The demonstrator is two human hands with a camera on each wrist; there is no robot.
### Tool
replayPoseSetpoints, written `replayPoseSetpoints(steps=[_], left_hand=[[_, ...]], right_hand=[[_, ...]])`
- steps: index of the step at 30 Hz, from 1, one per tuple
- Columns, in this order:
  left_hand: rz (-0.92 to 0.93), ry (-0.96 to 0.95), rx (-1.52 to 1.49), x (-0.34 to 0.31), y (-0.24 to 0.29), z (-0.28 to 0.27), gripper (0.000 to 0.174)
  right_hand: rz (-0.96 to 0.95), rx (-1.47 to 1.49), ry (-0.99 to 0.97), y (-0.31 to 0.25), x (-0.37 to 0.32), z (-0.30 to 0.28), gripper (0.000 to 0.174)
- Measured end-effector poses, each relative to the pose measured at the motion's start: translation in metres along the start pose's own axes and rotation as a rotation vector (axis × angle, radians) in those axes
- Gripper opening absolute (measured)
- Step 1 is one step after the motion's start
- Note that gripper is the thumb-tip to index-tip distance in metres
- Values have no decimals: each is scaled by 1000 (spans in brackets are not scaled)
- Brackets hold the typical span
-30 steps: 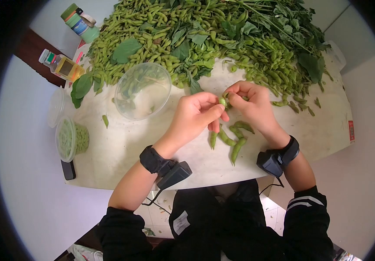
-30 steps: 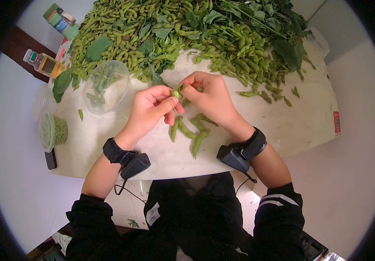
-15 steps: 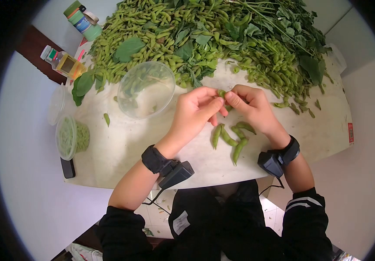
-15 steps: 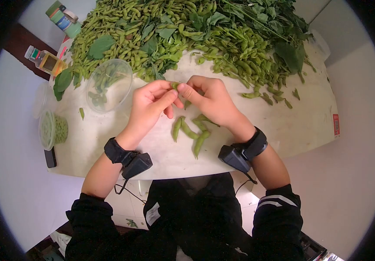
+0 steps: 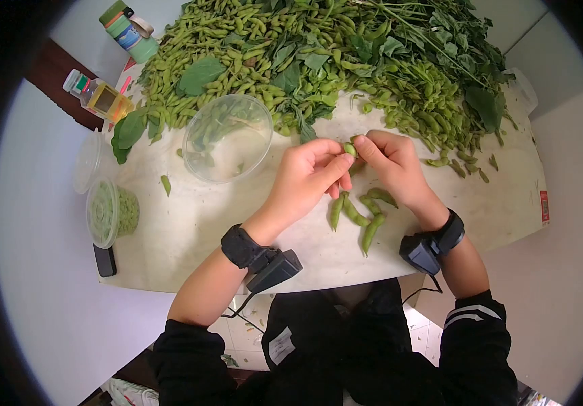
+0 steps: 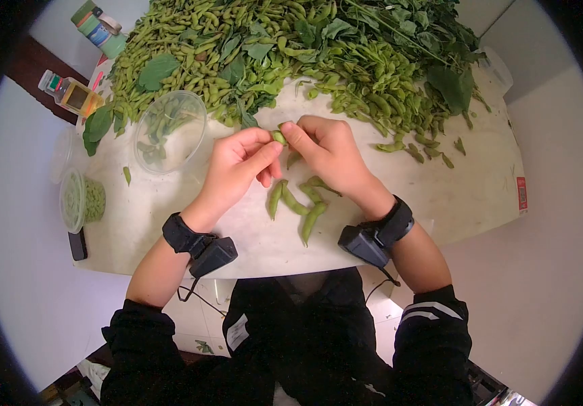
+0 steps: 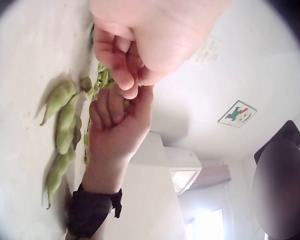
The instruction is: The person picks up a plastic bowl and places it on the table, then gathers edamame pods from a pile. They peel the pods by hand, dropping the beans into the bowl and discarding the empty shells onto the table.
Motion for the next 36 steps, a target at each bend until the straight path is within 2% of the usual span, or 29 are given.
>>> replayPoseSetpoints(steps=[2, 6, 8, 15, 18, 20, 24, 26, 33, 36], left_hand=[[-10, -3, 8, 0, 0, 1, 17], [-29, -12, 39, 0, -2, 1, 20], [-27, 3, 35, 0, -3, -2, 20], [-18, 13, 32, 1, -6, -3, 20], [-29, -9, 43, 1, -4, -1, 20], [-30, -13, 49, 0, -4, 1, 19], [-13, -11, 27, -1, -1, 1, 19], [-5, 3, 21, -1, 0, -1, 19], [-10, 59, 20, 0, -2, -6, 19], [-12, 46, 30, 0, -3, -5, 19]], right_hand=[[-160, -85, 215, -1, 1, -10, 17], [-141, -130, 220, -9, -2, -12, 14], [-364, -214, 84, -18, -3, -2, 17], [-293, -269, 7, -24, -3, -2, 20], [-206, -257, 5, -16, -2, -2, 20], [-272, 33, 103, -10, -1, -4, 17], [-238, -112, 123, -14, -2, -10, 15], [-266, -277, 111, -26, -5, -7, 18], [-466, -330, 143, -30, -6, -6, 23], [-528, -394, 66, -24, -5, -2, 24]])
Point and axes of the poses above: each hand's wrist, its own x-axis towards the middle knuckle, its own z-axis out of the palm, y = z × x, the point moved 6 cm from there along x, towards the middle knuckle, and after that the axes turned 2 degrees about x, right-handed, at the moved point
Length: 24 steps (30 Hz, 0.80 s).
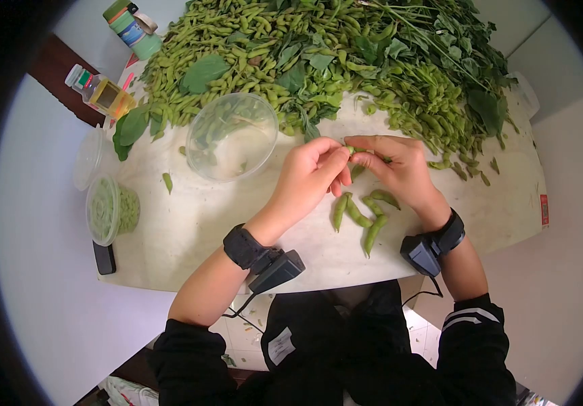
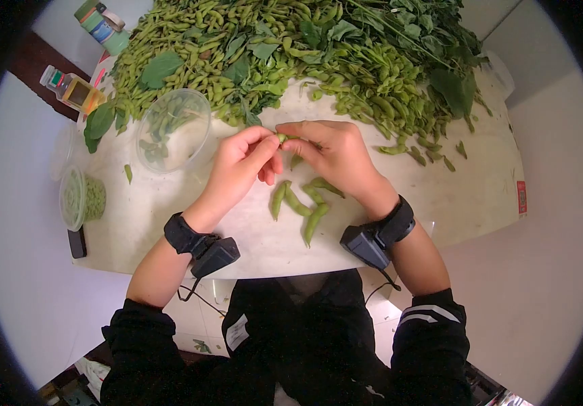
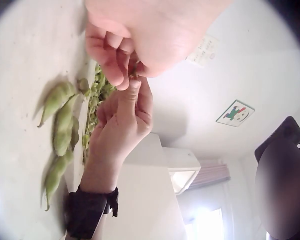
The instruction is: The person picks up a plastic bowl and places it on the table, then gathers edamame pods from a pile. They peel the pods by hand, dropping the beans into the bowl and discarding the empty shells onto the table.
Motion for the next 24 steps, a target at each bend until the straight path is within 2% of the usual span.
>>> replayPoseSetpoints(steps=[3, 5, 12, 15, 20, 24], left_hand=[[-13, -6, 29, 0, 1, 2, 20], [15, -4, 44, 1, -2, 2, 19], [27, 2, 160, -1, 2, 1, 19], [41, 15, 148, -2, 5, 0, 20], [124, -28, 126, -5, 15, 4, 21], [166, -57, 130, -7, 18, 6, 20]], right_hand=[[43, -1, 20, -3, 1, -2, 21], [171, -58, -5, -1, 0, -3, 16], [130, 1, 21, 2, -1, 0, 14], [157, 106, 4, 2, -1, 0, 15], [362, 420, -2, 10, -5, 1, 17], [383, 467, -28, 16, -6, 2, 16]])
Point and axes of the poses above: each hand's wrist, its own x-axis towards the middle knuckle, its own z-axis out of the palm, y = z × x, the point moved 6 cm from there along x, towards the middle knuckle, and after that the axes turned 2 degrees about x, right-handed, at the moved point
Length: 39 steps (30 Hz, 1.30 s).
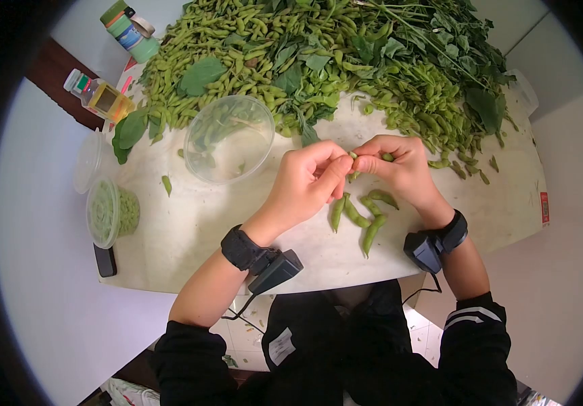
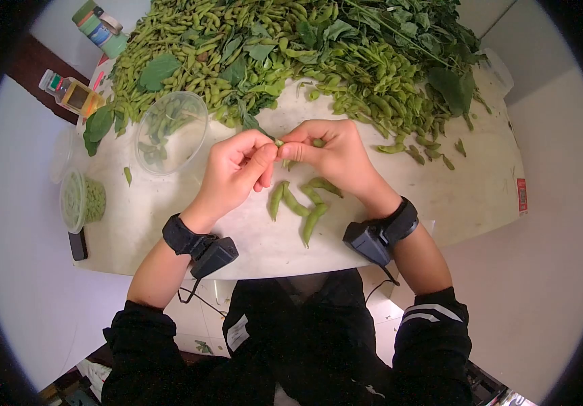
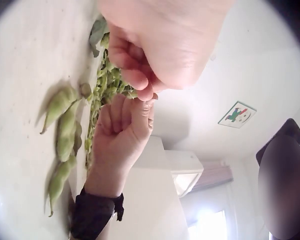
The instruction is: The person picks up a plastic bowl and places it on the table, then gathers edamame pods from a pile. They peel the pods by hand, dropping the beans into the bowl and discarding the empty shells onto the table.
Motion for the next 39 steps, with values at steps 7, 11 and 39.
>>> replayPoseSetpoints(steps=[7, 11, 39], left_hand=[[23, -14, -62, -1, 3, 2, 18], [35, 8, -34, -1, 5, 2, 18], [8, 7, -68, 1, -1, 4, 17]], right_hand=[[220, 334, -98, 0, -3, 5, 12], [276, 514, -150, 9, -5, 5, 9], [-18, -47, -61, -6, -5, 13, 23]])
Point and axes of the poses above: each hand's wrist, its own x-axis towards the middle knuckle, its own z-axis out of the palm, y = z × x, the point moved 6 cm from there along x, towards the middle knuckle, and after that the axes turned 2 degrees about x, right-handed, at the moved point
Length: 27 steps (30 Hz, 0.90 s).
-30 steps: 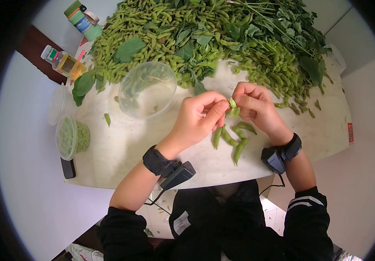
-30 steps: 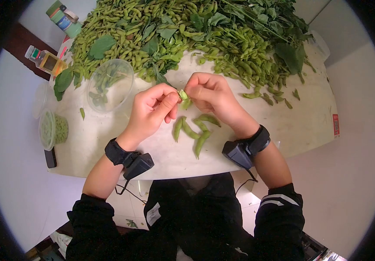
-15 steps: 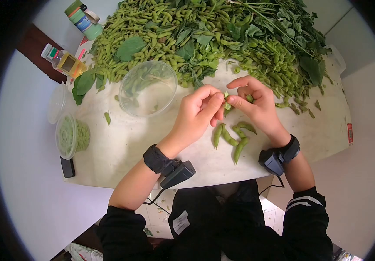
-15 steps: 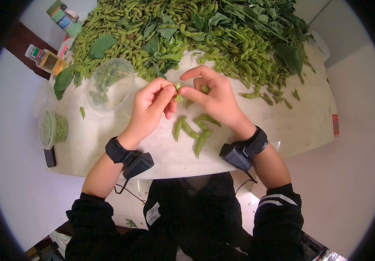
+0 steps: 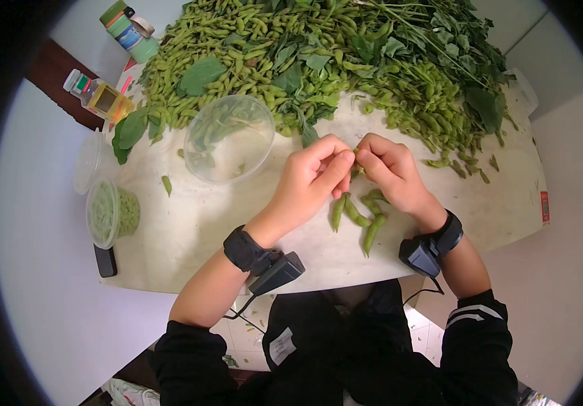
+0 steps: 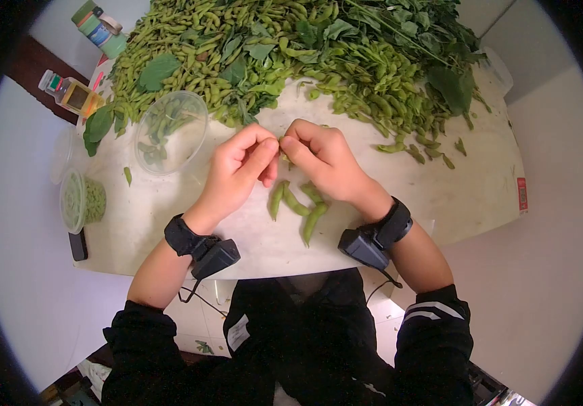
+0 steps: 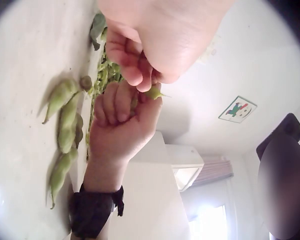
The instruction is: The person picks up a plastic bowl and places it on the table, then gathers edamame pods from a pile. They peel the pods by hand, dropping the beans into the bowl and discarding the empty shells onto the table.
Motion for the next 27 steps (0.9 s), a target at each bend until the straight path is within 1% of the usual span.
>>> replayPoseSetpoints(steps=[3, 6, 8, 12, 14, 18, 20, 21, 23, 24, 26, 27], left_hand=[[52, -40, 56, 0, 3, 2, 18], [37, -64, 9, -1, 3, 4, 19], [36, -87, -11, -1, 4, 5, 19], [6, -115, -49, -2, 3, 6, 19], [-1, -119, -54, -2, 2, 8, 19], [-23, -137, -58, -2, 2, 10, 19], [-34, -121, -60, -2, -2, 8, 18], [-48, -106, -62, -2, -3, 6, 18], [-44, -88, -63, -1, -2, 4, 18], [-41, -72, -63, 0, -2, 4, 18], [-47, -68, -74, -1, -2, 4, 18], [-53, -66, -83, -1, -3, 4, 17]], right_hand=[[-2, 24, -17, 1, -1, 1, 21], [3, 56, -45, 2, -2, 2, 20], [53, 75, -50, 8, -3, 1, 20], [71, 132, -24, -4, -3, 1, 22], [227, 374, -27, 0, -2, 2, 21], [213, 454, -66, 4, -2, 7, 23], [314, 417, 30, 12, -2, 6, 28], [313, 416, 28, 18, -2, 2, 28], [331, 693, -117, 28, -1, 0, 33], [332, 693, -117, 25, 0, 3, 33], [378, 614, 34, 21, 0, 4, 28], [378, 614, 35, 18, 0, 4, 28]])
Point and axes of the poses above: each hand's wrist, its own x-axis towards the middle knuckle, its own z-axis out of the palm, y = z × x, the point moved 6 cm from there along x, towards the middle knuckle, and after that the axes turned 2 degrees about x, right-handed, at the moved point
